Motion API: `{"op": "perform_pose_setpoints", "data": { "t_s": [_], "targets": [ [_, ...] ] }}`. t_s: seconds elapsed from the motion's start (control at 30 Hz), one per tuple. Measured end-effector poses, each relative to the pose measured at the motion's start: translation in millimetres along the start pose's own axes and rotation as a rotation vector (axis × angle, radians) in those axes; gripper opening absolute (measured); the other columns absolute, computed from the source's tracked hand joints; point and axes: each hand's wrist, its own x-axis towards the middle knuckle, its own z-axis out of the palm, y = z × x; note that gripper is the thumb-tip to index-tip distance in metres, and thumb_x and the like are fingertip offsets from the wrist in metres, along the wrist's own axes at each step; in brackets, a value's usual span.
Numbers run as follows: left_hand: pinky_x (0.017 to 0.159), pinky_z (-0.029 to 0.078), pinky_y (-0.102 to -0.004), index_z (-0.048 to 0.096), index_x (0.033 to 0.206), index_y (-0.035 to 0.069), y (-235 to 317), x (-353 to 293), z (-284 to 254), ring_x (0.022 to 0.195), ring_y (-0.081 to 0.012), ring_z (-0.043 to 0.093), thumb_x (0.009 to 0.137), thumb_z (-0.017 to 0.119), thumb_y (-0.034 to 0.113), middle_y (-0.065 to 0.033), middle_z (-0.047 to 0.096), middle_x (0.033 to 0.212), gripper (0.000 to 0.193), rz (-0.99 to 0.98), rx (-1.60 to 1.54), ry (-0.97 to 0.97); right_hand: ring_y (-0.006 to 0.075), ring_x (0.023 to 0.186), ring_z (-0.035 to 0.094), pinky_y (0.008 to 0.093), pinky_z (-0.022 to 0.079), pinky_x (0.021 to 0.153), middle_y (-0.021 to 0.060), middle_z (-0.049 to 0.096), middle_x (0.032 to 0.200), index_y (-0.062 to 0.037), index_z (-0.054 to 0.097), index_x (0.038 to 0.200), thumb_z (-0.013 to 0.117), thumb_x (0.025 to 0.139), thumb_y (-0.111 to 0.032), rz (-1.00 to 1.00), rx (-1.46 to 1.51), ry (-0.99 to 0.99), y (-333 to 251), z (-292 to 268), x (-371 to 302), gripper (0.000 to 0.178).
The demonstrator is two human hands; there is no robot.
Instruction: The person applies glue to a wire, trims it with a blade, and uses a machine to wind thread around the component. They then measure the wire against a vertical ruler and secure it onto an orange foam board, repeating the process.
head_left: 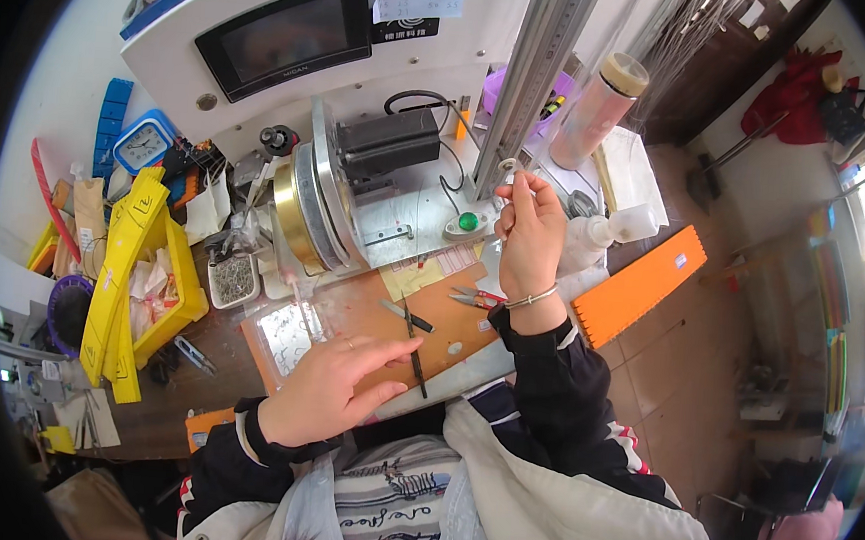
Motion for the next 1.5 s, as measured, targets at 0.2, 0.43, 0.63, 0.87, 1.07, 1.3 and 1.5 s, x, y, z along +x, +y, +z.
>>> {"op": "perform_pose_setpoints", "data": {
  "t_s": [0.2, 0.43, 0.63, 0.87, 1.07, 1.3, 1.5],
  "targets": [
    [0.083, 0.051, -0.0405, 0.057, 0.136, 0.009, 1, 9, -3, 0.095, -0.0323, 0.065, 0.091, 0.067, 0.020, -0.0135, 0.068, 0.104, 0.048, 0.058, 0.042, -0.107, 0.0022, 0.052, 0.043, 0.0193, 0.034, 0.047, 0.0063, 0.068, 0.085, -0.0017, 0.055, 0.103, 0.059, 0.101, -0.016, -0.001, -0.048, -0.005, 5, 3, 10, 0.015],
    [0.084, 0.051, -0.0399, 0.062, 0.132, 0.009, 1, 14, -7, 0.096, -0.0316, 0.067, 0.087, 0.070, 0.016, -0.0110, 0.071, 0.104, 0.046, -0.002, 0.043, -0.109, 0.0026, 0.052, 0.044, 0.0182, 0.035, 0.047, 0.0073, 0.070, 0.086, -0.0019, 0.056, 0.100, 0.061, 0.100, -0.016, 0.022, -0.057, -0.028, 8, 5, 14, 0.015],
    [0.082, 0.051, -0.0382, 0.070, 0.116, 0.005, -2, 9, -33, 0.090, -0.0301, 0.066, 0.082, 0.071, 0.008, -0.0112, 0.070, 0.097, 0.034, 0.119, 0.115, 0.310, 0.0026, 0.054, 0.046, 0.0183, 0.037, 0.049, 0.0037, 0.069, 0.084, -0.0011, 0.064, 0.101, 0.068, 0.096, -0.015, 0.183, 0.057, 0.002, 2, 36, -16, 0.016],
    [0.077, 0.048, -0.0306, 0.070, 0.107, -0.001, -28, 11, -82, 0.084, -0.0214, 0.063, 0.083, 0.066, -0.006, -0.0110, 0.067, 0.090, 0.025, 0.042, 0.289, 0.829, 0.0015, 0.056, 0.044, 0.0190, 0.034, 0.049, -0.0063, 0.058, 0.070, -0.0010, 0.073, 0.104, 0.072, 0.092, -0.017, 0.468, -0.124, -0.508, 4, 84, -15, 0.020],
    [0.086, 0.046, -0.0372, 0.052, 0.140, 0.011, -48, 33, -83, 0.089, -0.0252, 0.063, 0.073, 0.074, -0.001, -0.0044, 0.073, 0.093, 0.071, 0.066, 0.533, 0.841, -0.0001, 0.047, 0.041, 0.0175, 0.030, 0.042, -0.0048, 0.059, 0.066, 0.0002, 0.071, 0.094, 0.064, 0.091, -0.003, 0.535, -0.243, -0.734, 2, 117, 1, 0.009],
    [0.078, 0.042, -0.0336, 0.049, 0.146, 0.015, -55, 49, -76, 0.073, -0.0188, 0.060, 0.069, 0.073, -0.003, 0.0024, 0.066, 0.080, 0.083, 0.156, 0.581, 0.889, -0.0005, 0.047, 0.044, 0.0174, 0.031, 0.041, -0.0045, 0.063, 0.068, -0.0020, 0.073, 0.096, 0.070, 0.086, -0.005, 0.563, -0.227, -0.937, 13, 112, 13, 0.011],
    [0.077, 0.044, -0.0305, 0.060, 0.137, 0.016, -47, 19, -95, 0.071, -0.0156, 0.062, 0.077, 0.071, -0.002, 0.0001, 0.067, 0.075, 0.064, 0.076, 0.336, 0.789, -0.0011, 0.056, 0.040, 0.0169, 0.031, 0.048, -0.0015, 0.068, 0.088, -0.0002, 0.066, 0.115, 0.068, 0.089, -0.004, 0.479, -0.260, -0.792, 6, 99, 2, 0.027]
  ]
}}
